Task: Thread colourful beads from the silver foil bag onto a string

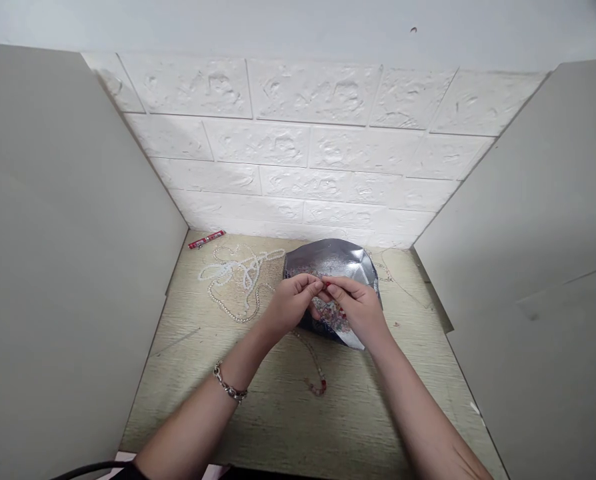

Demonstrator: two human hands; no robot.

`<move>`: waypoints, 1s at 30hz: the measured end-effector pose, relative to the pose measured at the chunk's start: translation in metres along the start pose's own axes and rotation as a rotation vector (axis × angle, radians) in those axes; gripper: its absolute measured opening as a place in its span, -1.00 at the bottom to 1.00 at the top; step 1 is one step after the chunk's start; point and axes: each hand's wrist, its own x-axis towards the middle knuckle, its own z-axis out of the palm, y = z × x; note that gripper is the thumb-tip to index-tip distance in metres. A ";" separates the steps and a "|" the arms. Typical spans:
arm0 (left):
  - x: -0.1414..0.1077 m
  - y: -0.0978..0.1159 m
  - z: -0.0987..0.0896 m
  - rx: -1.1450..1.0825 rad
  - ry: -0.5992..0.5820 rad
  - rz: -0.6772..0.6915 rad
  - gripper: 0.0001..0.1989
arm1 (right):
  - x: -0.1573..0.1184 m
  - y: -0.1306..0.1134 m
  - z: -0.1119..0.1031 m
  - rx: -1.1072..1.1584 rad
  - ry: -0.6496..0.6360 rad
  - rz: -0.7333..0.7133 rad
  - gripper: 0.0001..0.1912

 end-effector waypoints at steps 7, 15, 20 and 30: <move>0.001 -0.002 0.001 -0.035 -0.002 -0.017 -0.77 | -0.002 0.001 0.000 -0.152 0.001 -0.119 -0.80; 0.004 -0.006 -0.003 -0.091 -0.087 -0.175 -0.70 | -0.007 0.003 0.005 -0.606 0.008 -0.352 -0.80; 0.005 -0.005 -0.004 -0.073 -0.140 -0.213 -0.70 | -0.006 0.008 0.006 -0.664 -0.007 -0.375 -0.82; 0.002 -0.001 -0.007 -0.019 -0.170 -0.231 -0.74 | -0.004 0.005 -0.008 -0.555 0.195 -0.169 -0.66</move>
